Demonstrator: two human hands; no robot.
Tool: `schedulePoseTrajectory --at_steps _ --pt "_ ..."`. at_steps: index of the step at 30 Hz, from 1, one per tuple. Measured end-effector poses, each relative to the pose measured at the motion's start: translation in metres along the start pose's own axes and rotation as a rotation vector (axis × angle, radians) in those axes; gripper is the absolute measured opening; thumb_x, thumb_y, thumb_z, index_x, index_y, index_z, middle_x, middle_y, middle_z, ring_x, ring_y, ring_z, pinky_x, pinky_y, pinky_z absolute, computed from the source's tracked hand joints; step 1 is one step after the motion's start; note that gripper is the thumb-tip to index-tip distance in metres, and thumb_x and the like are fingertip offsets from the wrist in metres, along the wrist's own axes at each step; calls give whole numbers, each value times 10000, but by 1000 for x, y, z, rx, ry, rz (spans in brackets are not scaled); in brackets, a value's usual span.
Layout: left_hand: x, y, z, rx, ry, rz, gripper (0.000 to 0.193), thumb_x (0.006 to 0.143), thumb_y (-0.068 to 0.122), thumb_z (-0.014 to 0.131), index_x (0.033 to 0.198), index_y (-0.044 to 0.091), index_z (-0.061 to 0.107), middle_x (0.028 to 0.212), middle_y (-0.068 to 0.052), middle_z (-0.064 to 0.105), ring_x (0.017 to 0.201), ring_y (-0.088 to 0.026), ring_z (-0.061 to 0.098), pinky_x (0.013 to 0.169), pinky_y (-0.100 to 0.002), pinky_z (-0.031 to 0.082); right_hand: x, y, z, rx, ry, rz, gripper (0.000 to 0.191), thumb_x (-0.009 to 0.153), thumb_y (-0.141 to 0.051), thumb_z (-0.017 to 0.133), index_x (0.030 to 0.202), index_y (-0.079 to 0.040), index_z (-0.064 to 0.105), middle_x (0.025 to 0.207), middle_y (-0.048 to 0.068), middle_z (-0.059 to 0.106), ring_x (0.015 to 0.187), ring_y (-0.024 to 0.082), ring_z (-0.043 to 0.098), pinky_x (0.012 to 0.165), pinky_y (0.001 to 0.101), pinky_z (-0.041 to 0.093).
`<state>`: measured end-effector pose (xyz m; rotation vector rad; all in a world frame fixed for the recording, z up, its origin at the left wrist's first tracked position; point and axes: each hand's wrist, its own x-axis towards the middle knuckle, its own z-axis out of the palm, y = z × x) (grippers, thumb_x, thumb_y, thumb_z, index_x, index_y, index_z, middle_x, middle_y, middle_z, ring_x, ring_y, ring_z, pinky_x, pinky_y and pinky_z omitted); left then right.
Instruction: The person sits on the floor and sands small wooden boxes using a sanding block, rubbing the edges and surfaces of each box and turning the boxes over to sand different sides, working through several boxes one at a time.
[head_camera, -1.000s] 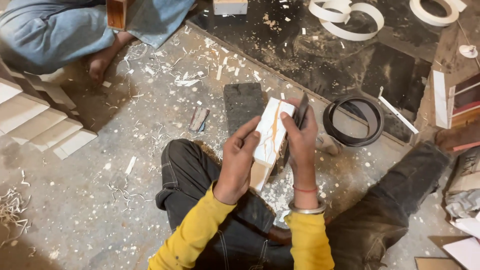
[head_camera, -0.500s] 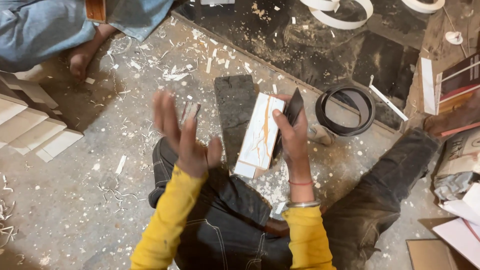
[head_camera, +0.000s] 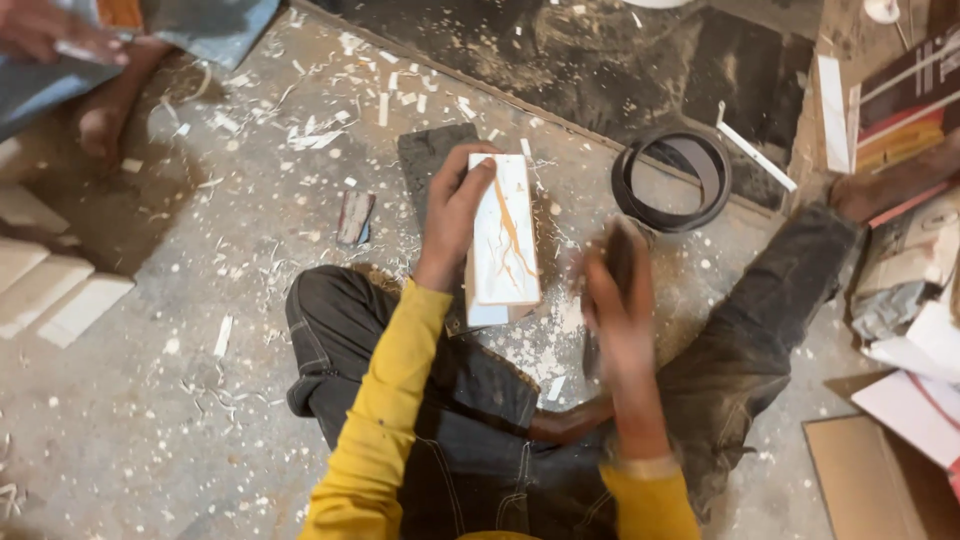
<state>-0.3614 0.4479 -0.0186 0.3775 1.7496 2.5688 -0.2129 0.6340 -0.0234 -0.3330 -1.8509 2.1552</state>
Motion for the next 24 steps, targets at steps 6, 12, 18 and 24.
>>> schedulePoseTrajectory --at_steps 6,12,18,24 --pt "-21 -11 11 216 202 78 215 1064 240 569 1120 50 652 871 20 600 803 -69 513 695 -247 419 -176 64 -54 274 99 502 528 957 -319 519 1455 -162 441 936 136 661 650 173 608 459 291 433" --pt "4 -11 -10 266 10 154 295 1142 290 564 1063 17 642 974 -45 637 961 -123 596 837 -290 495 -218 75 -67 -27 -151 316 529 1043 -220 568 1457 62 396 1117 170 612 779 184 572 665 321 487" --pt "43 -9 -20 38 -469 155 472 1117 364 382 1208 -5 662 1126 -133 745 1057 -214 735 944 -330 601 -148 -32 -29 -761 -213 -239 770 813 -84 779 1512 -39 456 1141 111 702 903 166 716 725 299 608" --pt "24 -33 1 144 109 372 560 1162 331 335 973 -18 730 843 -106 727 723 -183 679 687 -319 546 -104 -99 23 -983 -88 -460 634 814 -141 838 1403 -85 610 1118 110 665 910 209 715 757 331 600"
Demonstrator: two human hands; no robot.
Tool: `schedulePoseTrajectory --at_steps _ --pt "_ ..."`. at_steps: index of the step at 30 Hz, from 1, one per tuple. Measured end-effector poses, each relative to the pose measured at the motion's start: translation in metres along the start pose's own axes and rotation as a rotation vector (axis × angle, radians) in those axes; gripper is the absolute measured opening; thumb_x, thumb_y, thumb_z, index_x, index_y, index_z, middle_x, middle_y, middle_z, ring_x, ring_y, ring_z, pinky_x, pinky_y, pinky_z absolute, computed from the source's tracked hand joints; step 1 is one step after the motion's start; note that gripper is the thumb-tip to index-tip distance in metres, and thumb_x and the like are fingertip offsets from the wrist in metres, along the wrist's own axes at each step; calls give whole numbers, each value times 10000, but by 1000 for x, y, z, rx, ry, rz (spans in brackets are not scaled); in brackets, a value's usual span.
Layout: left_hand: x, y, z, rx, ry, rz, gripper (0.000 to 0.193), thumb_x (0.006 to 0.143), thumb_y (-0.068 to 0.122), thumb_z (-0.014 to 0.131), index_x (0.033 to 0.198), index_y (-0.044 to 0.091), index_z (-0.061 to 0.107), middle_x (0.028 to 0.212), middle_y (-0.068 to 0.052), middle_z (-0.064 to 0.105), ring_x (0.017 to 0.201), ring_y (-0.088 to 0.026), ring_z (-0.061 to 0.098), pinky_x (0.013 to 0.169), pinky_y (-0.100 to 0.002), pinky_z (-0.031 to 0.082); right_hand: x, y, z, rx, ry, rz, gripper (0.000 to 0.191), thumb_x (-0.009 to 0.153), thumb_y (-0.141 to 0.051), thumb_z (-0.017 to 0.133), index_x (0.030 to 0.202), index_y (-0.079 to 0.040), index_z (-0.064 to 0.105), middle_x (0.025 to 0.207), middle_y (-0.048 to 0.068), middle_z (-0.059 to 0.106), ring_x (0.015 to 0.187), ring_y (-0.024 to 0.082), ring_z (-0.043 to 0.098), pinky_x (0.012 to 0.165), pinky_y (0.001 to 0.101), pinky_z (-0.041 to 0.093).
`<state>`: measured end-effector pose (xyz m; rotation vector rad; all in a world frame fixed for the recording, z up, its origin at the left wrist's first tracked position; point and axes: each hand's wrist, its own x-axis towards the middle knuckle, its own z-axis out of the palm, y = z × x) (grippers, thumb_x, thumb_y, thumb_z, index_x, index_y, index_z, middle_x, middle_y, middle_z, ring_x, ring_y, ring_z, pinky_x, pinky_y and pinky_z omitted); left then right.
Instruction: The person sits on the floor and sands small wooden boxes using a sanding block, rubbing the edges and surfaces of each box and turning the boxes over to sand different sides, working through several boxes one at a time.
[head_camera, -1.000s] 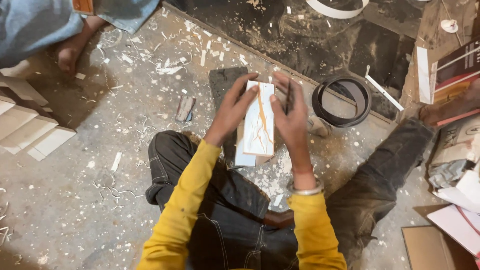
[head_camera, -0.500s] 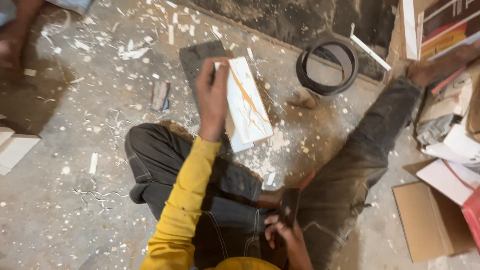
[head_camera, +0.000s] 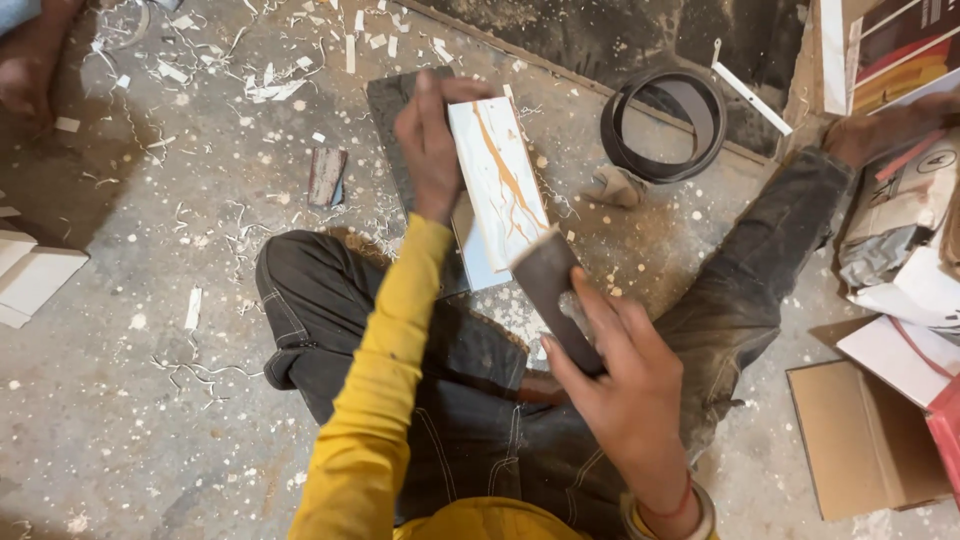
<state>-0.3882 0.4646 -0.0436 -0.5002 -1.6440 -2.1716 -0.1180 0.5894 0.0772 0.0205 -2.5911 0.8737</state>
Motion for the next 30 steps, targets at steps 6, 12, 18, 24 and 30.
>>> schedulePoseTrajectory --at_steps 6,12,18,24,30 --pt "-34 -1 15 444 370 69 370 1155 281 414 945 0 530 774 -116 508 683 -221 503 642 -385 431 10 -8 13 -192 -5 42 610 805 -208 848 1382 -139 661 971 99 616 754 259 668 668 380 545" --pt "-33 4 12 714 373 160 332 1157 267 412 923 31 435 817 -157 473 711 -316 499 678 -429 413 2 -3 8 -272 -55 48 609 813 -245 842 1390 -178 656 927 100 586 705 263 645 647 390 541" --pt "-31 5 5 599 269 91 351 1162 317 393 1009 29 522 875 -151 569 781 -288 574 725 -403 461 1 -4 5 -307 -76 22 627 815 -261 836 1407 -182 646 904 111 563 701 279 632 635 401 531" --pt "14 3 -21 -176 -388 -211 620 1096 502 323 1313 29 659 1160 -117 755 1073 -185 732 915 -310 594 6 -2 -3 -302 -152 56 602 808 -275 826 1382 -200 661 901 102 589 677 282 639 618 399 534" --pt "28 6 -11 -101 -560 -34 515 1079 314 370 1121 -25 756 923 -127 744 842 -183 709 764 -318 552 19 -12 -20 -266 -236 70 607 785 -288 822 1367 -217 664 930 106 636 677 299 656 617 406 537"
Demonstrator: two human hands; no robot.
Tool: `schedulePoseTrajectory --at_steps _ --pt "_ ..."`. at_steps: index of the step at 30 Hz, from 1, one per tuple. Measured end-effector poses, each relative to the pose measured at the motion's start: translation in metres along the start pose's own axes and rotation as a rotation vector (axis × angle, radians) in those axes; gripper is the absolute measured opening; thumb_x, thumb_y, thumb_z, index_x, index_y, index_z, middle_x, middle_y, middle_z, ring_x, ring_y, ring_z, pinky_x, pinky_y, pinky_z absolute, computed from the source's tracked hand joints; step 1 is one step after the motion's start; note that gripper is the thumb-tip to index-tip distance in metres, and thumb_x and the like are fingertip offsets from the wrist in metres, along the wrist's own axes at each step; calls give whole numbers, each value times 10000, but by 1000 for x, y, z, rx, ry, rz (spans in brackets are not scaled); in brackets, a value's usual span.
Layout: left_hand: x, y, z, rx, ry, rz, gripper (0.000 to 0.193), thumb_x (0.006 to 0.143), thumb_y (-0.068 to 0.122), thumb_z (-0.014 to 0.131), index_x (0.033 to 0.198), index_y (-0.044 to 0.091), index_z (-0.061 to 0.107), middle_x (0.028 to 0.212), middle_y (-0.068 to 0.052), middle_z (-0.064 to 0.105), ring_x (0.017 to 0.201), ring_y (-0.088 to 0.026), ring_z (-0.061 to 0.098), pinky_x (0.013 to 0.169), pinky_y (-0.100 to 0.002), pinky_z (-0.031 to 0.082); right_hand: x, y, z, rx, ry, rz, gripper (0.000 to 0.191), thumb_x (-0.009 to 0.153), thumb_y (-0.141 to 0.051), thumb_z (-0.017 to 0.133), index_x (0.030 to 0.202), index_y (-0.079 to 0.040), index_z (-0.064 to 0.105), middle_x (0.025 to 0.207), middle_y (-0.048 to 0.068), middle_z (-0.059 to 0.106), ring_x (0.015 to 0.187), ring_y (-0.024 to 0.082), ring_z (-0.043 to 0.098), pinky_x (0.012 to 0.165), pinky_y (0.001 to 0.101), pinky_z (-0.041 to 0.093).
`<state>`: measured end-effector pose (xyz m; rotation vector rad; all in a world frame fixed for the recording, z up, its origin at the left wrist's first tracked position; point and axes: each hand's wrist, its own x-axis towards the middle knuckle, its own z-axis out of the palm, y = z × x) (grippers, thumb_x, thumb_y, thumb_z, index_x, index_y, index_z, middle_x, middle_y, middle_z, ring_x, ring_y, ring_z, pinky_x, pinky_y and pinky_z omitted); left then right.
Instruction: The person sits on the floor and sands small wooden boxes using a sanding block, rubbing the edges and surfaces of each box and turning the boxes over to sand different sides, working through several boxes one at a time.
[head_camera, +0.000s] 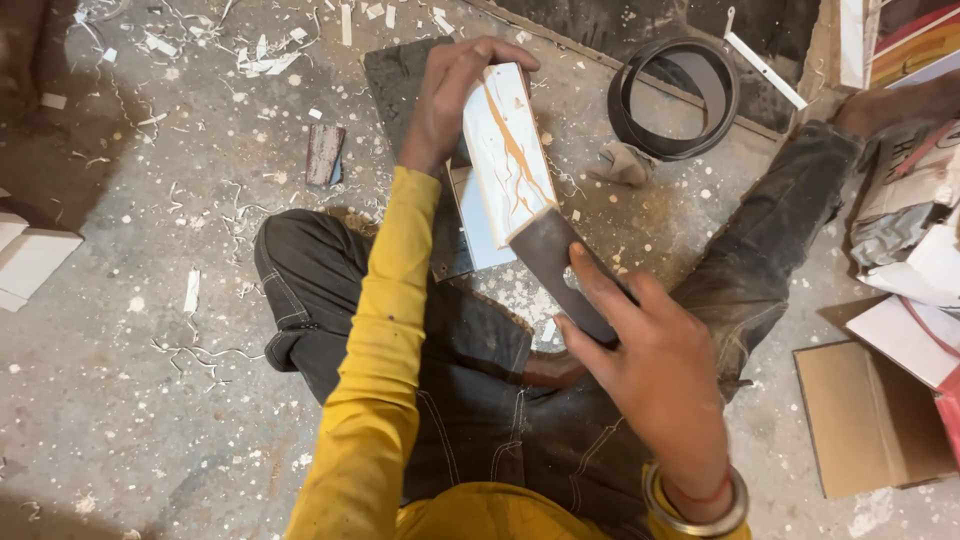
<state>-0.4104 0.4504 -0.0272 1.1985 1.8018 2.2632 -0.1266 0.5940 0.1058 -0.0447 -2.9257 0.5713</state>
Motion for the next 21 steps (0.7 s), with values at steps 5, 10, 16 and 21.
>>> schedulePoseTrajectory --at_steps 5,10,16,21 --pt "-3 -3 4 9 73 46 453 1008 178 362 1060 -47 751 925 -124 744 839 -181 695 774 -320 548 0 -7 -14 46 -91 -69 631 773 -306 814 1376 -219 652 914 111 647 672 312 674 607 424 539" --pt "-5 -4 6 -20 72 40 442 985 182 373 1055 -49 744 927 -122 741 836 -175 696 776 -314 554 1 -10 -21 -28 -127 -38 634 776 -312 806 1384 -229 646 884 147 630 657 342 677 590 444 540" --pt "-4 -1 7 -27 71 24 460 982 191 363 1060 -47 749 909 -114 741 825 -174 701 763 -305 557 2 -11 -32 -139 -178 -16 665 762 -341 791 1409 -259 659 838 158 621 613 361 667 553 465 529" --pt "-7 -2 10 6 100 47 487 992 199 348 1082 -52 756 910 -118 747 819 -175 701 760 -303 558 9 -12 -35 -170 -203 -24 617 786 -348 783 1381 -243 659 792 162 601 608 370 659 555 468 528"
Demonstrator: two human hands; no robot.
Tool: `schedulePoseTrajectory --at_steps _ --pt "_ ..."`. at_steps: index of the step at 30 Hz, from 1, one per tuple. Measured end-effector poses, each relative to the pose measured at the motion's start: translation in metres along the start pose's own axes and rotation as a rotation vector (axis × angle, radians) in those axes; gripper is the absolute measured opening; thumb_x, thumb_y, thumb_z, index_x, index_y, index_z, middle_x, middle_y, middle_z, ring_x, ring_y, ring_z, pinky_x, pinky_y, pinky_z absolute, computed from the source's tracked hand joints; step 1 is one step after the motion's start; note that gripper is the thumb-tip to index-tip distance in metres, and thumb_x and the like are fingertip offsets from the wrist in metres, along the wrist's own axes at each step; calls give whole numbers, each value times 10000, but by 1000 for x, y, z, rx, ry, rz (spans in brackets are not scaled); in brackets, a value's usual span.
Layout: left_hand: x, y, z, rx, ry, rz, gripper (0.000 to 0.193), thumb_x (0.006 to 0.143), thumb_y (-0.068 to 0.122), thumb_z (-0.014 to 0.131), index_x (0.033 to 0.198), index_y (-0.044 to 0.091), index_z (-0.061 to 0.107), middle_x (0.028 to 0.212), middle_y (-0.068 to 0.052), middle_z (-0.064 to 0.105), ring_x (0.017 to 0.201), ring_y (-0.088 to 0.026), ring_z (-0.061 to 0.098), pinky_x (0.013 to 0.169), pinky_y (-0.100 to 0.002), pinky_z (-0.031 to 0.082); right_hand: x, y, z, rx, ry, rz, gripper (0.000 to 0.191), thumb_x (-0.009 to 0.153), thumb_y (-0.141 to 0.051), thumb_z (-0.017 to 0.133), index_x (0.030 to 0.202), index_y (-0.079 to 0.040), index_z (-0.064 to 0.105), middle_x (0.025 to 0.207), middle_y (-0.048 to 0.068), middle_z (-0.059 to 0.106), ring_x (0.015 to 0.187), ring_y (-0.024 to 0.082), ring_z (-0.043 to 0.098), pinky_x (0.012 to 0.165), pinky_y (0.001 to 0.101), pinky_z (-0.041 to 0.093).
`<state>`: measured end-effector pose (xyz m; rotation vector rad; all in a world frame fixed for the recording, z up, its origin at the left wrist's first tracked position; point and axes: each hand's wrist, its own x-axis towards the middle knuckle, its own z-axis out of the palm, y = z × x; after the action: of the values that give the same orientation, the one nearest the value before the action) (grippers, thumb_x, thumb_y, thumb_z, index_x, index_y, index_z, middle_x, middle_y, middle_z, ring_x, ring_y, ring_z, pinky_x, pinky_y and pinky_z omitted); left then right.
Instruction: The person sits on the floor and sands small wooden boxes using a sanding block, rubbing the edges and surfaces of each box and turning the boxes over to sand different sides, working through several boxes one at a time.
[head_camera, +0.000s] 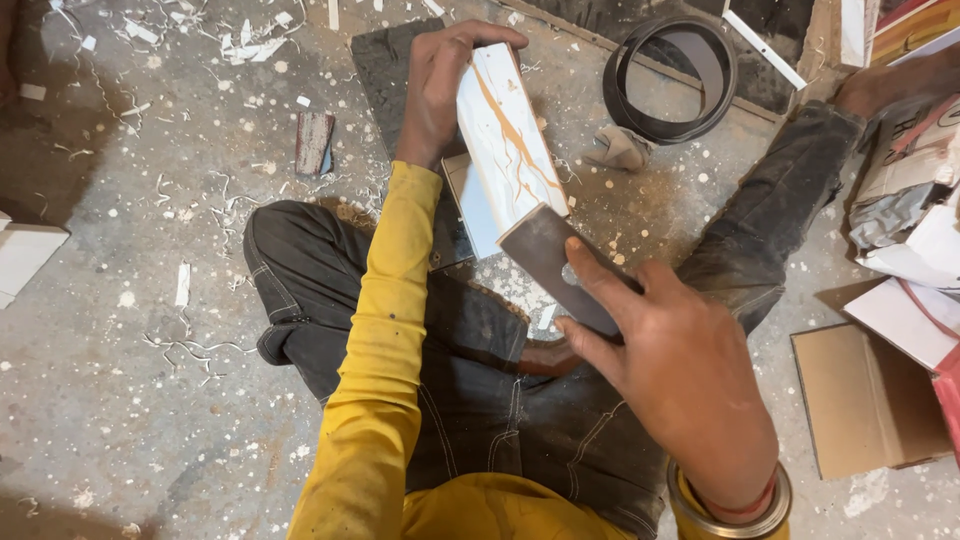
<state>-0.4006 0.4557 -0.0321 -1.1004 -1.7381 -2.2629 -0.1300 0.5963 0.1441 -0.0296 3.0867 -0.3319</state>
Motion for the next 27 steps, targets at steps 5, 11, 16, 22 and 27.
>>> schedulePoseTrajectory --at_steps 5,11,16,22,27 --pt "-1 -2 3 65 48 44 487 991 203 341 1040 -44 758 908 -118 755 804 -171 714 752 -295 568 7 -2 -6 -58 -91 5 634 824 -354 774 1435 -241 646 767 164 594 596 370 662 542 462 529" --pt "-2 0 5 54 70 85 456 1012 192 365 1041 -60 744 958 -140 756 862 -190 711 798 -313 565 0 4 -11 -117 -146 80 632 801 -407 803 1408 -307 657 793 123 595 638 357 658 586 448 536" --pt "-7 4 7 36 82 16 487 1019 200 321 1020 -48 739 879 -113 743 785 -168 704 725 -300 548 1 8 -11 -116 -165 84 661 790 -408 817 1423 -319 651 796 120 585 635 360 651 588 461 526" --pt "-7 4 11 43 102 67 479 1027 201 319 996 -35 735 892 -117 747 795 -177 702 744 -307 556 2 3 -15 -143 -130 49 665 770 -396 826 1407 -298 662 782 128 579 625 379 651 554 481 517" --pt "-16 -7 13 92 187 85 439 1072 205 354 1004 -41 712 913 -125 752 816 -202 724 759 -341 563 0 2 -10 -145 -40 -32 650 811 -395 782 1416 -197 650 703 156 568 525 350 638 473 459 498"
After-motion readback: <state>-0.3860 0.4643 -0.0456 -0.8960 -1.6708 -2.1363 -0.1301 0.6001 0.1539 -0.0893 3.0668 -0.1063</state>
